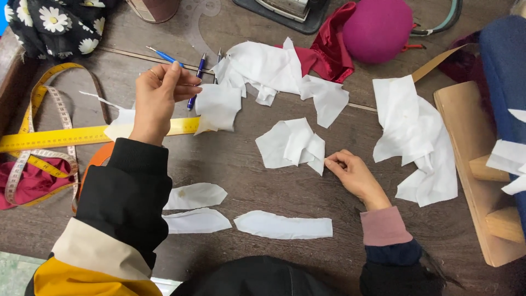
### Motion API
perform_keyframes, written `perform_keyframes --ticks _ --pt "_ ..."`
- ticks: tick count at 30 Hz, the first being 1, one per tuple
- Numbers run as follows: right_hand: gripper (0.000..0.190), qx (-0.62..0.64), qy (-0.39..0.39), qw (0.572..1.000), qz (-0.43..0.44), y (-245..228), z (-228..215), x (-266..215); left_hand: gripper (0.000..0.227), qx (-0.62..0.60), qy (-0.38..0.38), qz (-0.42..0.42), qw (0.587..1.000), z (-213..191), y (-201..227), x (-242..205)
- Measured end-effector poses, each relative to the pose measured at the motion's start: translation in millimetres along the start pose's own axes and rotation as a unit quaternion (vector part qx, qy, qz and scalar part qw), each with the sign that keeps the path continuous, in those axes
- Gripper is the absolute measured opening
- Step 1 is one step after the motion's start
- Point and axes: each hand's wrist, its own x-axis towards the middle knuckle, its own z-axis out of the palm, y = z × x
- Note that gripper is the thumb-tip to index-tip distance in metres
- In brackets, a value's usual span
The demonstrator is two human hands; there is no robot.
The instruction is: The person uses shears to cut a white fabric piece on a wooden table, following a pattern. After cutting, the person arranges the cut fabric pieces and scraps on the table.
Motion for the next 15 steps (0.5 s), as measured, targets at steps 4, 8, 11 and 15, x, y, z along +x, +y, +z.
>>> perform_keyframes --ticks 4,8,11,15 --pt "0.018 -0.003 -0.001 1.000 -0.006 1.4 -0.1 0.7 0.023 0.080 0.026 0.046 0.995 -8.4 -18.1 9.6" --pt "0.019 0.000 -0.001 1.000 -0.006 2.1 0.1 1.1 0.021 0.413 0.006 0.137 0.900 -27.0 -72.8 28.1" --pt "0.019 -0.005 -0.001 1.000 -0.010 2.2 0.4 0.7 0.044 0.544 -0.026 0.151 0.825 -22.9 -79.7 21.4" --pt "0.019 -0.004 -0.007 1.000 -0.007 1.3 -0.3 -1.7 0.026 0.549 -0.030 0.221 0.806 -18.6 -88.5 24.4"
